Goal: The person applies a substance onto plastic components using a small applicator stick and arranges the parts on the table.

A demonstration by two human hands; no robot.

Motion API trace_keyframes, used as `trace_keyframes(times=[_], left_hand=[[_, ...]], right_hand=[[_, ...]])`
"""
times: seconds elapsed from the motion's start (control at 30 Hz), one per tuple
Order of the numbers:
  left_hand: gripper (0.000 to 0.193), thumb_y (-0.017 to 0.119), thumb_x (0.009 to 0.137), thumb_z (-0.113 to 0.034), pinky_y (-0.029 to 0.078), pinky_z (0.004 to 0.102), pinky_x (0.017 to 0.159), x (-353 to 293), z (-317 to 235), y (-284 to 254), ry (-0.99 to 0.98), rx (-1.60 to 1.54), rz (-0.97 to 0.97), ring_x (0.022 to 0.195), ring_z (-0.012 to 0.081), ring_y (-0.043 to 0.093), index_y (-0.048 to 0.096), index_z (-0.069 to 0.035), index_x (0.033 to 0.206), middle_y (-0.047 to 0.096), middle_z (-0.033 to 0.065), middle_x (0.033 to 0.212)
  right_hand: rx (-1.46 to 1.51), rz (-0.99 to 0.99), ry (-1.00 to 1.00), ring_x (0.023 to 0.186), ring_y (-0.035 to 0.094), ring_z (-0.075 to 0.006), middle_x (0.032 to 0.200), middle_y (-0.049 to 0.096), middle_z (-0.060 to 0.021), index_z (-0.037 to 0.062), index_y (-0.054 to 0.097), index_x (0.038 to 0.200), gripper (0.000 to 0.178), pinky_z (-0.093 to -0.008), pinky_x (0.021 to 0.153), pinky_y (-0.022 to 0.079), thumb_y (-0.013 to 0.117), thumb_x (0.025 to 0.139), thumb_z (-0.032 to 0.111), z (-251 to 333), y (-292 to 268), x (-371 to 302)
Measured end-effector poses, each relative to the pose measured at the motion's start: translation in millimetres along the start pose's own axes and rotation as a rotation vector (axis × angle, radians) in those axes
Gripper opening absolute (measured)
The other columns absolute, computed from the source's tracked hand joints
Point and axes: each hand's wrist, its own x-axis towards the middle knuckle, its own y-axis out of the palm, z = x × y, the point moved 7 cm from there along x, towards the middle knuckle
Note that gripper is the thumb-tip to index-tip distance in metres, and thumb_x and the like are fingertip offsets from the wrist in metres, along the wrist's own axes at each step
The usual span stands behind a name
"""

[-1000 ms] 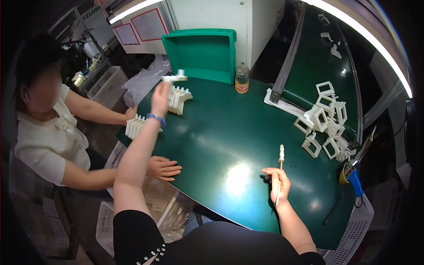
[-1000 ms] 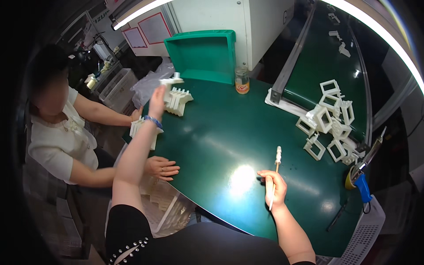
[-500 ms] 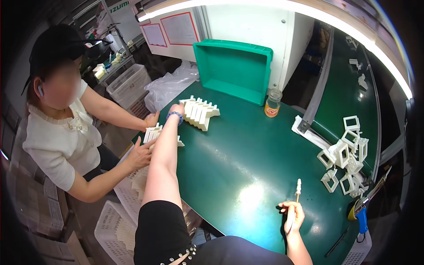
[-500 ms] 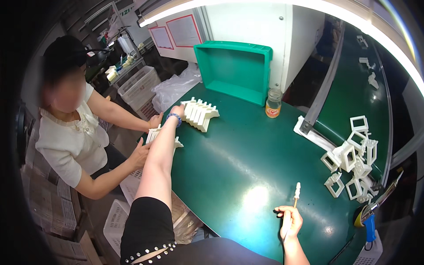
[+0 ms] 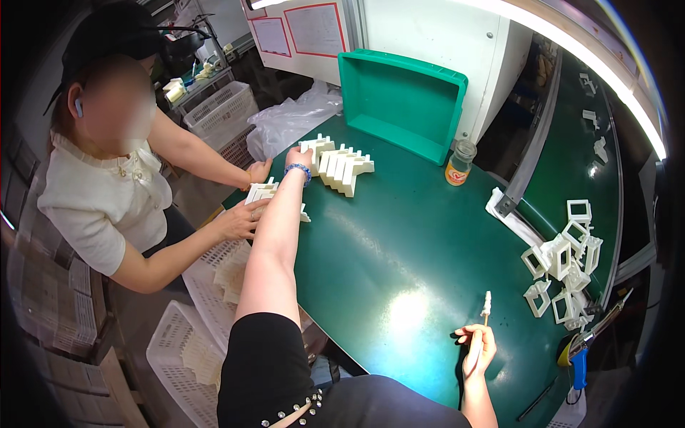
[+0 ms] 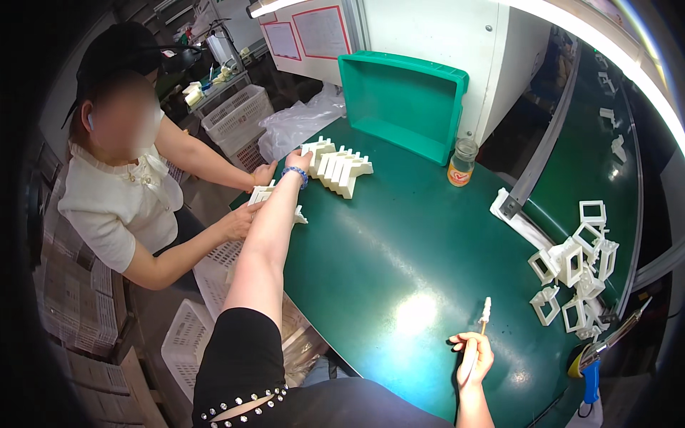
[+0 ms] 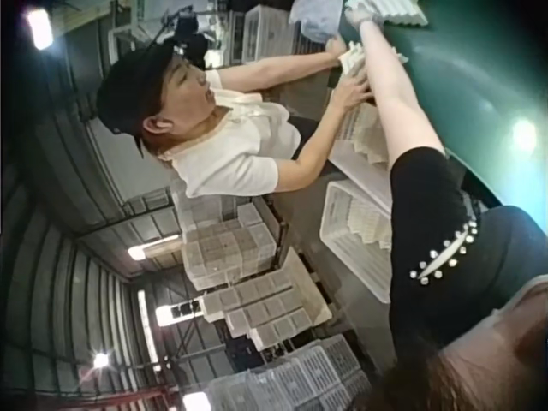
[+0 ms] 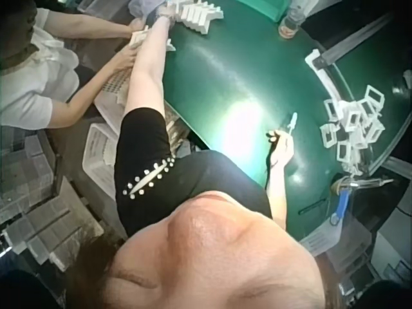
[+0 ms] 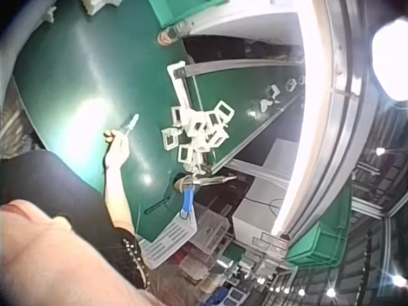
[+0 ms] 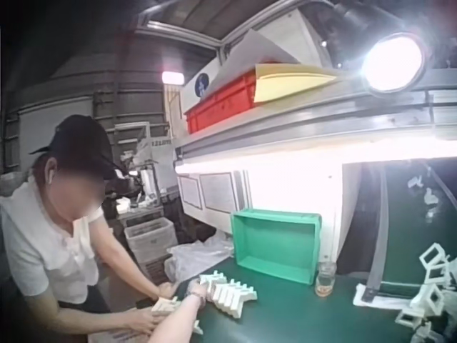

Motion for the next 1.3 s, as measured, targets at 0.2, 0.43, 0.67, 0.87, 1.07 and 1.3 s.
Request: trace_keyframes(times=[0.2,0.43,0.67,0.87,1.07,1.3], left_hand=[[0.044,0.066,0.077,-0.031,0.042,0.0380,0.097,-16.2,-12.9,0.3,-0.047,0.191,0.200,0.111,0.0339,0.055,0.064,0.001,0.108,0.059,0.0233,0.116],[0.046,0.072,0.070,-0.017,0.036,0.0462,0.100,-141.6,-136.8,-12.6,0.732,-0.065,-0.137,0.119,0.0371,0.040,0.054,-0.003,0.110,0.039,0.0203,0.129],[0.027,0.066,0.074,-0.021,0.035,0.0433,0.102,-391.8,-180.8,55.5,0.964,-0.440,0.929,0.119,0.0327,0.043,0.062,-0.013,0.100,0.051,0.0139,0.121],[0.021,0.063,0.076,-0.021,0.049,0.0387,0.082,-436.5,-140.4,119.0,0.599,-0.385,1.231,0.091,0.0272,0.061,0.066,-0.007,0.092,0.064,0.0111,0.091],[0.013,0.059,0.076,-0.015,0.051,0.0400,0.074,-431.2,-139.7,116.4,0.682,-0.455,1.157,0.082,0.0290,0.063,0.066,-0.007,0.083,0.065,0.0108,0.084],[0.013,0.056,0.079,-0.017,0.051,0.0412,0.069,-429.5,-135.7,120.2,0.654,-0.381,1.094,0.075,0.0305,0.064,0.066,-0.008,0.078,0.066,0.0110,0.075]], right_hand=[[0.039,-0.022,0.020,0.068,0.062,-0.0151,0.079,0.065,-0.0128,-0.0017,0.057,0.089,0.019,-0.0235,0.062,0.048,0.042,0.096,0.008,-4.0,-3.7,-1.3],[0.002,0.004,-0.005,0.064,0.057,-0.0115,0.079,0.065,-0.0121,-0.0009,0.057,0.091,0.020,-0.0224,0.062,0.047,0.042,0.097,0.011,1.6,0.1,-3.6],[-0.097,-0.085,-0.072,0.068,0.055,-0.0099,0.089,0.065,-0.0101,0.0038,0.058,0.090,0.017,-0.0208,0.063,0.043,0.046,0.096,0.013,-4.3,-5.4,-2.7],[-0.411,0.046,-0.228,0.126,0.042,-0.0238,0.139,0.042,-0.0191,0.0030,0.049,0.120,0.028,-0.0346,0.104,0.032,0.048,0.094,0.012,7.7,15.4,3.2],[-0.685,0.070,-0.236,0.125,0.044,-0.0266,0.142,0.038,-0.0193,0.0021,0.045,0.126,0.037,-0.0360,0.104,0.034,0.053,0.091,0.013,10.7,28.9,9.5],[-1.009,0.145,-0.277,0.123,0.045,-0.0361,0.134,0.047,-0.0200,0.0030,0.049,0.121,0.041,-0.0439,0.104,0.033,0.057,0.088,0.026,13.4,49.4,12.2]])
